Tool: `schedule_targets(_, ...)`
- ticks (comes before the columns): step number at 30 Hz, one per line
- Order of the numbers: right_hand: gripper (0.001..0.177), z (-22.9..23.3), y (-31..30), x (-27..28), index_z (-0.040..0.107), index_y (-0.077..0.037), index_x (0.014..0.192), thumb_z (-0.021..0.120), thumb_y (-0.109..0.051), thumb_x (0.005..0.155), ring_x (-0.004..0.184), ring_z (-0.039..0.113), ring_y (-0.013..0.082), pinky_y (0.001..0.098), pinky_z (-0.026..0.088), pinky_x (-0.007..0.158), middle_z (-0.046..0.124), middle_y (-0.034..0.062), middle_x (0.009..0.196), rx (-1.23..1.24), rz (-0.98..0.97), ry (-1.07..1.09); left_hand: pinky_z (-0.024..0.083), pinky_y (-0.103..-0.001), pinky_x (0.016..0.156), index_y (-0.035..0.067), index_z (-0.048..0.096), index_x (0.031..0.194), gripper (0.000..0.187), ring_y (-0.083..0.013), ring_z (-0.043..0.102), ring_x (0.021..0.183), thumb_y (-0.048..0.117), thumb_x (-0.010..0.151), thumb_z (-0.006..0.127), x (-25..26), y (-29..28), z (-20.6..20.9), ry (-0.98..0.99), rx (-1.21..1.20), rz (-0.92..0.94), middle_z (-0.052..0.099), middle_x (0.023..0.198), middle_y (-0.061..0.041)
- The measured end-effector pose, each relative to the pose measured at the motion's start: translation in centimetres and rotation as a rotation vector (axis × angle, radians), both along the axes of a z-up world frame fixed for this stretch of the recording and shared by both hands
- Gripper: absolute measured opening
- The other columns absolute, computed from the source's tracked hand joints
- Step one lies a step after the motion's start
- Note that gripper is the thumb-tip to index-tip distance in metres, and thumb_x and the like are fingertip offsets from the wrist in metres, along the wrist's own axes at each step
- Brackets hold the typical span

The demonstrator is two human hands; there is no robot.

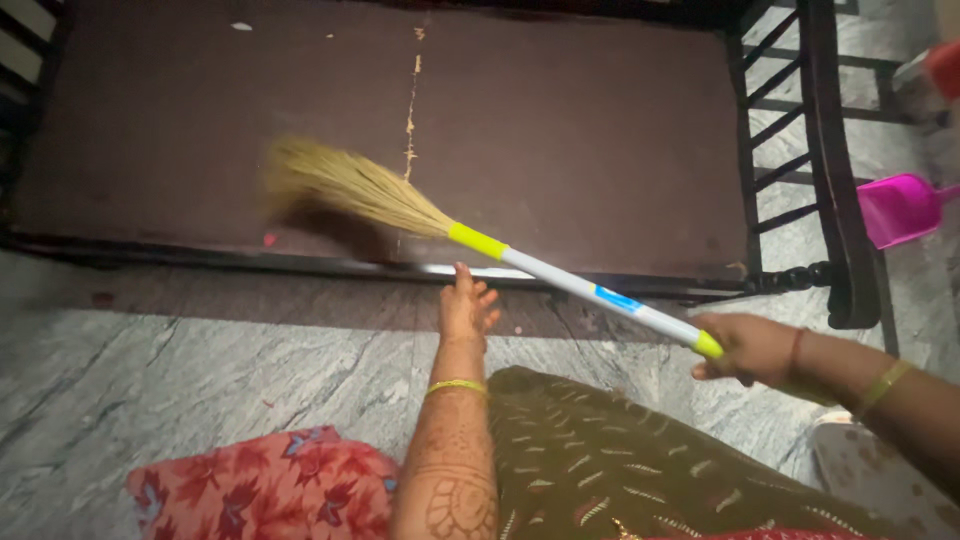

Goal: The person sweeps the floor around and under a bed using a broom, moving items such as a dustpan and a plastic seat aside.

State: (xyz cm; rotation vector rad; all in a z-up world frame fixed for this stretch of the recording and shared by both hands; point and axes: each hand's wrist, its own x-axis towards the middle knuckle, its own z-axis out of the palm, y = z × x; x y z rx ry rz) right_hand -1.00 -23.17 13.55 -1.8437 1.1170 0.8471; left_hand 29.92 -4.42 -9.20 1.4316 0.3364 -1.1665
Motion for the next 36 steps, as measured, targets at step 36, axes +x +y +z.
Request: schedule_targets(36,0.032,7.6,-11.5,14.3,0.074,-0.036,0.129,0.063,-0.028,0.099,0.111,0.074,0.0283,0.0504,0.056,0.096,0.078,0.0059,0.119,-0.978,0.697,0.405,0.055,-0.052,0.092,0.013,0.069,0.118,0.056,-0.0344,0.066,0.117,0.062,0.099,0.048,2.7,6.5,10.0,-0.927,0.92,-0.715,0.068,0.125,-0.014)
